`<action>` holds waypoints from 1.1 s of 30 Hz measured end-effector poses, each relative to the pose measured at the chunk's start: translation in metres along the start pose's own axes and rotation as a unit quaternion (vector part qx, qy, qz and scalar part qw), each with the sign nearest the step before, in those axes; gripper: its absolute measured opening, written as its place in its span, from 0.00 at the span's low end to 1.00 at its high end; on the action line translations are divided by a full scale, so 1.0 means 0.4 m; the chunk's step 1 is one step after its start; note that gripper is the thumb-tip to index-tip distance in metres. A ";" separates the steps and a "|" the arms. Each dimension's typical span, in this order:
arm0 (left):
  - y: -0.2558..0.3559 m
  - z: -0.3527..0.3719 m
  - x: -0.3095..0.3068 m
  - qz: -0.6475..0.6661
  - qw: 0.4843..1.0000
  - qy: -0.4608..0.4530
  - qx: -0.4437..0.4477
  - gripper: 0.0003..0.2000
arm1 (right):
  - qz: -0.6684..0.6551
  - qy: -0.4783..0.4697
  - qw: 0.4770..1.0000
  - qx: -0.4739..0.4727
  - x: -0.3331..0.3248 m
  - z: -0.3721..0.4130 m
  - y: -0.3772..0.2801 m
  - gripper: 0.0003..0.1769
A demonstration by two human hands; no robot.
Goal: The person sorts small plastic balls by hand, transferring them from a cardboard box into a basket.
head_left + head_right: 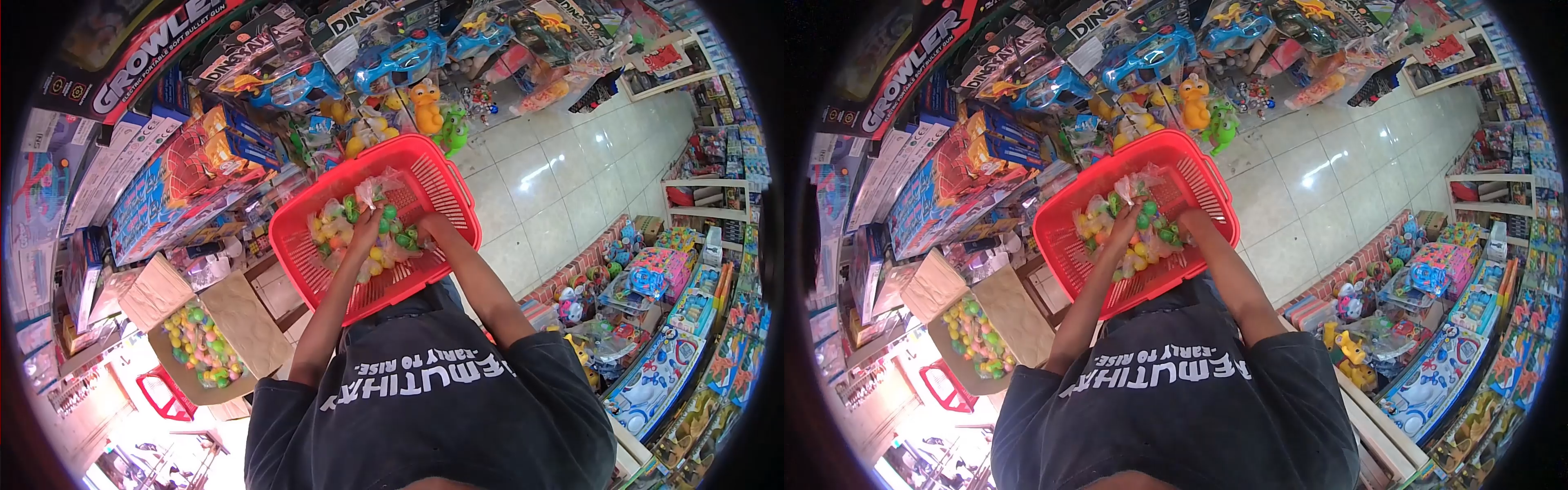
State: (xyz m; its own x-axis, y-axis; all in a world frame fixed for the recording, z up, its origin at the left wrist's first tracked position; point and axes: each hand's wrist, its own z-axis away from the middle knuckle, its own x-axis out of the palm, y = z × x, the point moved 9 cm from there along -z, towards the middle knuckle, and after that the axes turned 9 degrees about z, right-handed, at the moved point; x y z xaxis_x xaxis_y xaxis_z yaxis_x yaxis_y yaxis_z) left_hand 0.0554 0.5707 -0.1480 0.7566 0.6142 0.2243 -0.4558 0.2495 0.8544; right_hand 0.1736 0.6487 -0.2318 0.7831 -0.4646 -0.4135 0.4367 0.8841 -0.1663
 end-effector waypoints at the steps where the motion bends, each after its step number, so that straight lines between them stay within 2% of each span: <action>1: -0.004 -0.008 0.001 -0.001 1.000 -0.002 0.001 0.17 | -0.001 0.002 1.000 0.002 -0.006 0.008 0.005 0.22; 3: 0.000 -0.024 0.000 -0.040 0.998 -0.003 0.043 0.17 | -0.071 0.081 0.994 -0.020 -0.046 0.030 0.004 0.22; 4: -0.009 -0.033 -0.002 -0.041 0.998 -0.004 0.043 0.17 | -0.072 0.081 0.994 -0.019 -0.065 0.051 -0.002 0.22; 6: -0.018 -0.050 0.001 -0.022 0.999 -0.016 0.028 0.17 | -0.066 0.157 0.985 -0.007 -0.140 0.089 0.004 0.26; 7: -0.012 -0.056 0.005 -0.021 0.999 -0.018 0.029 0.17 | -0.066 0.158 0.985 -0.005 -0.149 0.090 0.014 0.26; 9: -0.033 -0.058 0.020 -0.006 0.998 -0.034 -0.046 0.20 | -0.199 0.294 0.923 -0.146 -0.229 0.140 -0.013 0.33; 10: -0.026 -0.057 0.031 -0.006 0.998 -0.037 -0.046 0.20 | -0.199 0.296 0.923 -0.143 -0.232 0.146 -0.011 0.33; 12: -0.034 -0.057 0.052 0.036 0.995 -0.038 -0.080 0.20 | -0.344 0.232 0.892 -0.180 -0.224 0.136 -0.018 0.36; 16: -0.058 -0.075 0.061 0.050 0.994 -0.074 -0.066 0.16 | -0.304 0.289 0.894 -0.159 -0.222 0.112 -0.028 0.34; 18: -0.092 -0.088 0.067 0.127 0.979 -0.116 -0.110 0.16 | -0.343 0.439 0.820 -0.132 -0.246 0.143 0.001 0.33; 19: -0.106 -0.096 0.057 0.127 0.979 -0.114 -0.110 0.16 | -0.343 0.438 0.820 -0.133 -0.246 0.140 0.004 0.33; 21: -0.135 -0.109 0.024 0.113 0.982 -0.085 -0.126 0.16 | -0.311 0.329 0.891 -0.038 -0.211 0.088 0.027 0.32; 22: -0.133 -0.102 0.022 0.113 0.982 -0.084 -0.125 0.16 | -0.311 0.329 0.891 -0.039 -0.197 0.055 0.034 0.32; 24: -0.113 -0.105 -0.012 0.056 0.997 -0.027 -0.053 0.12 | -0.272 0.332 0.903 -0.034 -0.187 0.018 0.034 0.27; 25: -0.121 -0.114 -0.020 0.056 0.997 -0.027 -0.053 0.12 | -0.272 0.332 0.902 -0.034 -0.188 0.015 0.033 0.27; 27: -0.111 -0.128 -0.047 -0.111 0.994 -0.022 0.002 0.12 | -0.227 0.290 0.930 -0.001 -0.169 -0.006 0.023 0.24; 28: -0.119 -0.130 -0.055 -0.112 0.994 -0.021 0.002 0.12 | -0.227 0.290 0.930 -0.003 -0.166 -0.006 0.018 0.24; 30: -0.083 -0.119 -0.037 -0.263 0.957 -0.043 0.111 0.11 | -0.194 0.289 0.937 -0.026 -0.157 -0.010 0.001 0.22; 33: -0.069 -0.102 -0.022 -0.294 0.946 -0.045 0.127 0.12 | -0.192 0.252 0.947 -0.058 -0.138 -0.027 0.001 0.23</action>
State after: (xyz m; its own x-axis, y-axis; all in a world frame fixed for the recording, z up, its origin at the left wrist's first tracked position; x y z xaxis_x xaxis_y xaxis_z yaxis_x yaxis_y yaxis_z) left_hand 0.0422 0.5891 -0.1925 0.8863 0.3566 -0.2956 0.1753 0.3325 0.9267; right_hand 0.1258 0.6754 -0.2188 0.2529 -0.6958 -0.6722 0.5721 0.6679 -0.4760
